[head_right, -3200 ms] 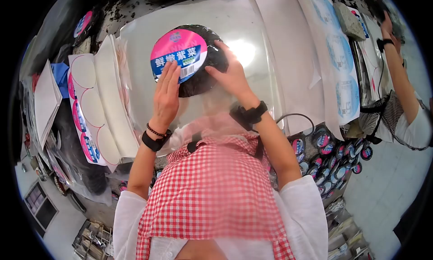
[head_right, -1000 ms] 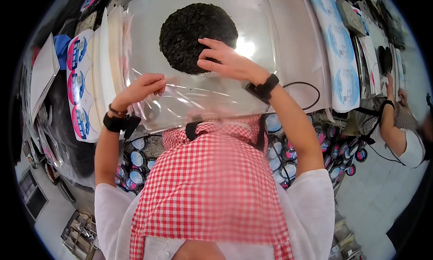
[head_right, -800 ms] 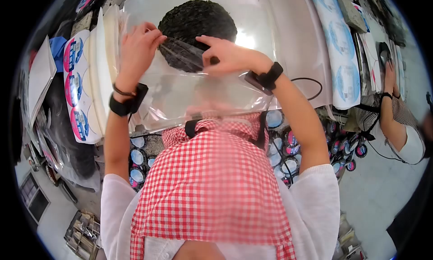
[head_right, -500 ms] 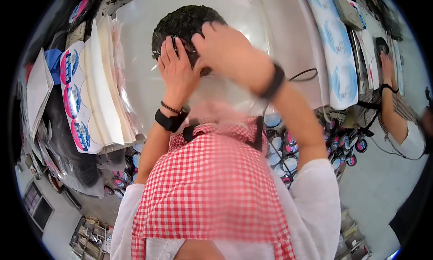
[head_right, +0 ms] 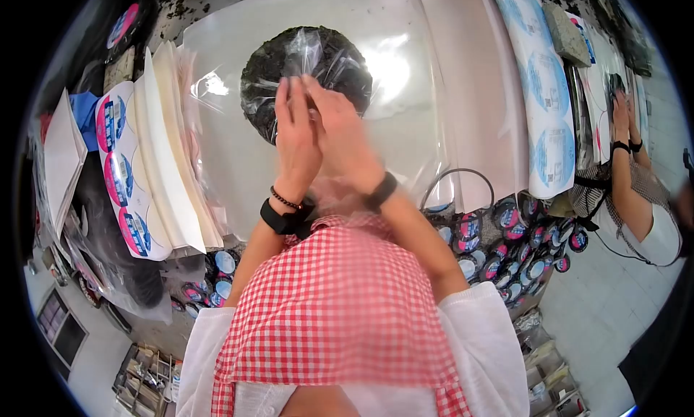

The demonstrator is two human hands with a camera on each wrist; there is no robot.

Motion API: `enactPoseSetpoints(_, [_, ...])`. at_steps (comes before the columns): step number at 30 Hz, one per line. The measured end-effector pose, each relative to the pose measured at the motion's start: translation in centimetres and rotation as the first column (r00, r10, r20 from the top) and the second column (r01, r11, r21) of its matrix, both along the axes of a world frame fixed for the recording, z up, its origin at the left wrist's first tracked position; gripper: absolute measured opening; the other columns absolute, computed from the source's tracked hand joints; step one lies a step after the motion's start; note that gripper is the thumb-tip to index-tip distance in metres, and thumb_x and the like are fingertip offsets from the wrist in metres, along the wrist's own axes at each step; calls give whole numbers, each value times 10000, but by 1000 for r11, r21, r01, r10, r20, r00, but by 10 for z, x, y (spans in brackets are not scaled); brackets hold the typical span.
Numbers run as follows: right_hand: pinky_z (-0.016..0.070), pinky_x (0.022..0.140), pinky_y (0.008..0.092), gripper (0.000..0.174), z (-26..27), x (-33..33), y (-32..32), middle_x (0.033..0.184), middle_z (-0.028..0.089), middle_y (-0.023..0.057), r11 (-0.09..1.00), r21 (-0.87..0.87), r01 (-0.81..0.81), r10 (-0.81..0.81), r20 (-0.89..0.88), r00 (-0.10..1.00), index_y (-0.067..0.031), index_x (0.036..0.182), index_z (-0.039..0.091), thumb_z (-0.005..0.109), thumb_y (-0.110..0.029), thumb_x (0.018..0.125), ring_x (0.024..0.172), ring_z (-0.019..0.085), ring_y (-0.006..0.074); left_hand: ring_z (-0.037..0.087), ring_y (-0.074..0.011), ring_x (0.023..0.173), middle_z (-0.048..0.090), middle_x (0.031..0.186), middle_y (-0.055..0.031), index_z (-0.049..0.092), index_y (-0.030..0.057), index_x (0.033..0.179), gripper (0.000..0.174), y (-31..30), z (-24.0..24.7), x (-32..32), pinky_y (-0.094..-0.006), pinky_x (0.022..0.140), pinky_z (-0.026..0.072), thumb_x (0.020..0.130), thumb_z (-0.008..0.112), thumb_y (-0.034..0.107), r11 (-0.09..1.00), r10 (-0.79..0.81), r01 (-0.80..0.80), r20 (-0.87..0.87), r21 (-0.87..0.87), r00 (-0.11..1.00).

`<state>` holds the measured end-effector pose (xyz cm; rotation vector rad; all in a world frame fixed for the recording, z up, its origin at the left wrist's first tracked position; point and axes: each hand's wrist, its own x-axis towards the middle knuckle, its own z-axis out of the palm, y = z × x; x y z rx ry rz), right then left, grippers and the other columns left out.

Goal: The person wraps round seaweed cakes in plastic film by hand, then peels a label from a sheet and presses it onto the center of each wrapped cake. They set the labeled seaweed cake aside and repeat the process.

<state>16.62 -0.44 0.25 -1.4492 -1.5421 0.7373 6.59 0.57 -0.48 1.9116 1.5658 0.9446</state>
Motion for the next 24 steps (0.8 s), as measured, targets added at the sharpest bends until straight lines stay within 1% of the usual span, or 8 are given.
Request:
enactPoseSetpoints(2, [460,912,408,460,3,-5,2,1402,377,233,994,-63,91,-92,-13,996,-4,1257,524,614,-25,807,1050,555,375,504,-425,1179,417,1370,-281,434,22,1378,517,1,-7,0,-490,994,378,881,560,92,996,41,-8,377,-88,925])
enactPoseSetpoints(5, [451,921,418,415,0,-7,9,1313,426,240,979,140,148,-192,395,898,34,1183,515,625,-27,788,1045,537,369,488,-425,1199,430,1364,-275,565,21,1246,400,9,3,-13,-488,999,374,859,590,119,929,-9,134,-341,346,940])
enactPoseSetpoints(8, [432,908,454,408,7,-6,12,1125,505,207,944,298,140,-310,663,682,32,1134,508,644,-46,757,1025,506,370,506,-409,1173,484,1323,-248,637,69,1146,309,8,14,-9,-472,969,396,847,604,141,945,81,63,-418,320,905])
enactPoseSetpoints(12, [432,803,456,439,-2,-2,14,1035,537,165,970,-141,198,-203,-23,979,-20,1107,533,691,-135,713,936,506,363,570,-336,1048,598,1183,-167,626,81,1159,306,13,-4,-8,-426,893,456,862,588,138,995,35,-22,-141,94,989])
enactPoseSetpoints(14, [430,827,449,439,-2,4,18,1066,535,165,990,46,133,-141,345,928,-7,1084,535,705,-140,702,969,507,360,564,-332,1028,600,1144,-156,606,72,1174,305,21,7,-12,-419,891,453,878,576,140,999,-47,45,-221,-14,974])
enactPoseSetpoints(16, [414,887,440,443,11,8,26,1147,525,174,954,290,73,-248,633,733,10,1029,537,734,-195,690,1051,502,366,557,-334,1022,592,1115,-161,595,66,1175,309,35,38,-19,-415,889,446,881,579,158,944,5,143,-444,298,896])
enactPoseSetpoints(20, [386,936,448,581,-21,27,42,1194,516,191,955,275,-114,-36,485,874,9,1060,524,761,-343,663,1103,496,354,548,-326,999,579,1058,-157,601,60,1159,350,47,13,-43,-400,879,437,849,645,217,915,-214,309,-339,259,916])
enactPoseSetpoints(24, [402,941,463,605,7,26,49,1171,527,183,991,-117,-68,117,485,867,-2,1061,518,787,-320,623,1106,500,340,533,-314,919,555,983,-134,602,52,1126,341,52,13,-43,-395,855,437,835,666,218,947,-271,305,-263,97,926])
